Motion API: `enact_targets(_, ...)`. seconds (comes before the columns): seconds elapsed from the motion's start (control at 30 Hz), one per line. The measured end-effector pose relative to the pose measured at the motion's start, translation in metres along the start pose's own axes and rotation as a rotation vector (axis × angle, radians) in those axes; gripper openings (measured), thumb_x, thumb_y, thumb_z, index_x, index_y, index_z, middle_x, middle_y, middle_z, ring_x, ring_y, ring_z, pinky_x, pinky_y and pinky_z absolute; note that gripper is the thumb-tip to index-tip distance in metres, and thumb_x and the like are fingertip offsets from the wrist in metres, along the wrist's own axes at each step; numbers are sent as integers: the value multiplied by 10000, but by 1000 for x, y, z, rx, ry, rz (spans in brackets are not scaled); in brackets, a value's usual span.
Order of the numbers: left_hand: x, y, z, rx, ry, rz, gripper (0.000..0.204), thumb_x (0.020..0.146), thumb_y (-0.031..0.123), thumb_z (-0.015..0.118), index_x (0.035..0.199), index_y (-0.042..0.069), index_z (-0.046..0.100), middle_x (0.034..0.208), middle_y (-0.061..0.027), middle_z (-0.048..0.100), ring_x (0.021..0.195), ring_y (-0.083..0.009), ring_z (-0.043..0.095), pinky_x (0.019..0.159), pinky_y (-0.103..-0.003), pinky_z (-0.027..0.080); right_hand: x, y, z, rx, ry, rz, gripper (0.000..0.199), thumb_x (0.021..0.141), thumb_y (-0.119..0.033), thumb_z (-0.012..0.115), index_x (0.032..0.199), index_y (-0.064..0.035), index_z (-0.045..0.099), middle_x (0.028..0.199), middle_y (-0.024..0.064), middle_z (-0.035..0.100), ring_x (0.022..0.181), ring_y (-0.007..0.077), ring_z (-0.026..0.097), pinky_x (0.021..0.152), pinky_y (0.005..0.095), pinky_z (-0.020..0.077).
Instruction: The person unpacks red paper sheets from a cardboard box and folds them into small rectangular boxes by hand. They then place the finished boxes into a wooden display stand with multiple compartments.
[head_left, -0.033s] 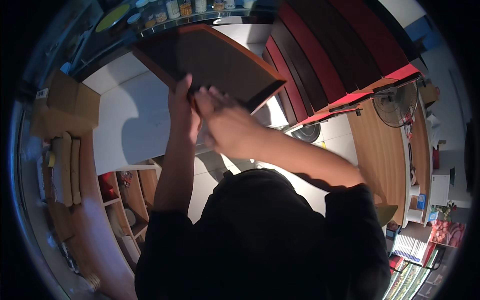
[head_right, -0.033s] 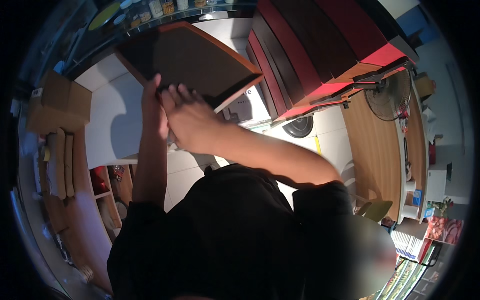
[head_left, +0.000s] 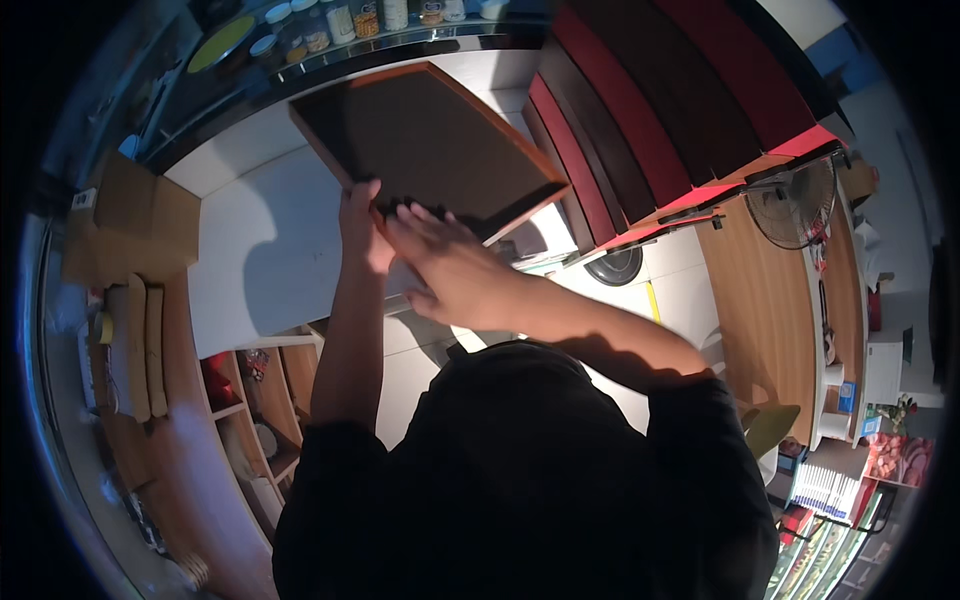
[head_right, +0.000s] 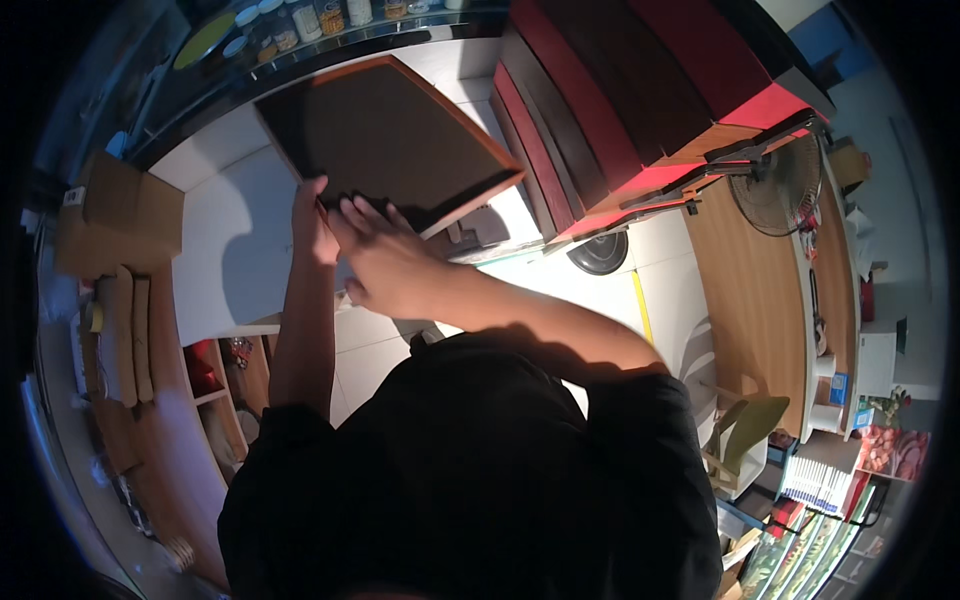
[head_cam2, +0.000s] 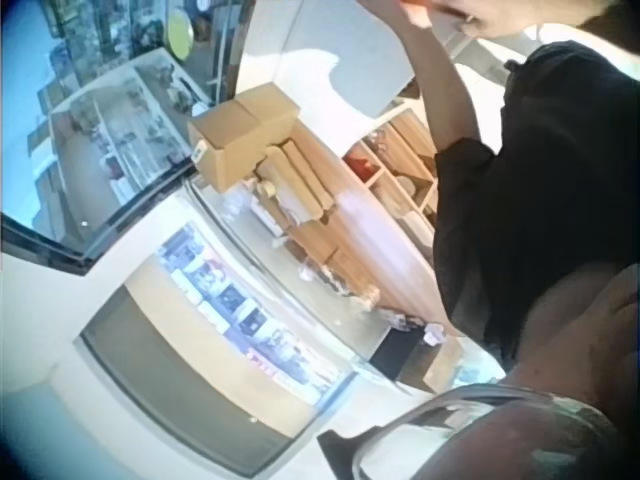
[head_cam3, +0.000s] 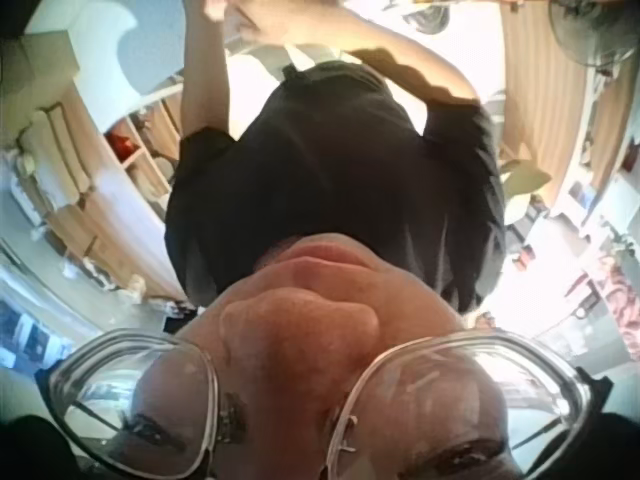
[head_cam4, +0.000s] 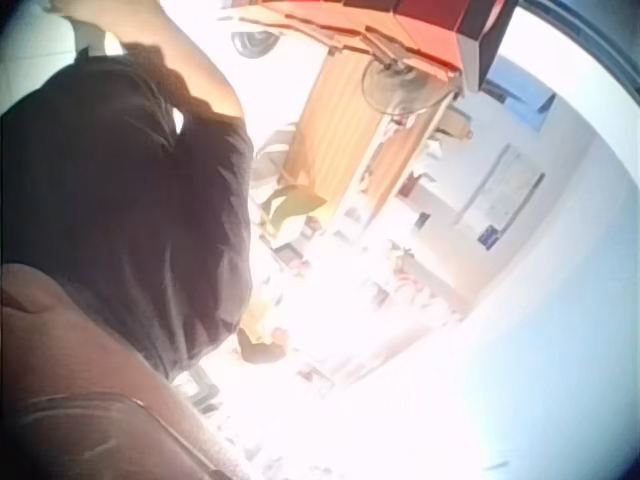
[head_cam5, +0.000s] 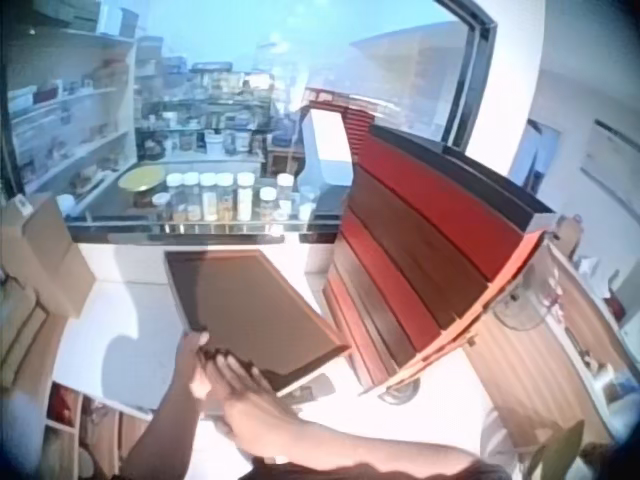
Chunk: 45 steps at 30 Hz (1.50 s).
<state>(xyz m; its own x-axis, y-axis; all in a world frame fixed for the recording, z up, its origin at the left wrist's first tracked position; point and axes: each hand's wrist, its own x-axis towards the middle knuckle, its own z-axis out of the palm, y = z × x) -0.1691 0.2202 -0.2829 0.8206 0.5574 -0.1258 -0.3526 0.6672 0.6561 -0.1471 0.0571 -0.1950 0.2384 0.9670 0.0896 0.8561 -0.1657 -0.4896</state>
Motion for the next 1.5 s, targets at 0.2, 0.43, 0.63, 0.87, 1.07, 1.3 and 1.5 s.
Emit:
enact_targets(0.2,54,-60,-94,38,-143,-264,501,787,179,449,1256,6,430,1153,-158,565,1045,-304,570,911,-409,467,-78,66,31,155,14,106,564,878,-197,590,1355,-4,356,1434,234,298,1334,333,314,1069,417,326)
enact_targets(0.43,93,-127,-102,329,-45,-95,428,848,126,493,1253,-8,458,1129,-103,566,997,-220,551,893,-330,429,-149,49,-102,283,105,344,457,842,-100,606,1272,-4,484,1246,172,548,1153,299,533,967,362,421)
enact_targets(0.63,102,-128,-102,1198,94,209,371,875,308,561,1053,-13,618,902,-203,634,837,-323,595,746,-382,454,-198,35,-297,299,475,-44,396,899,-192,492,1233,18,521,1152,232,591,1110,347,560,981,454,408)
enact_targets(0.87,98,-88,-22,1378,278,446,498,907,301,536,1287,-10,453,1266,-164,479,1146,-313,473,964,-388,378,-99,180,-472,68,230,639,498,862,-332,596,1239,-16,519,1146,143,581,1029,234,563,878,339,460)
enact_targets(1.07,41,-12,180,1099,-305,972,433,953,240,447,1301,-16,434,1298,-155,470,1216,-288,440,1024,-378,329,-56,240,-473,78,-62,882,444,847,-488,588,1097,-120,603,920,24,649,815,133,583,745,314,470)
enact_targets(1.3,39,-8,312,1049,-650,1223,533,962,381,367,1355,22,373,1374,-175,405,1302,-285,365,1074,-416,266,-53,245,-486,461,-50,779,506,817,-395,645,1163,-34,562,1046,117,615,919,214,593,816,366,485)
enact_targets(1.5,43,-15,353,1062,-723,1136,574,955,422,361,1371,26,350,1408,-159,366,1340,-275,308,1100,-426,222,-63,225,-456,702,-3,467,488,832,-320,677,1140,35,545,1024,118,646,882,166,641,789,328,537)
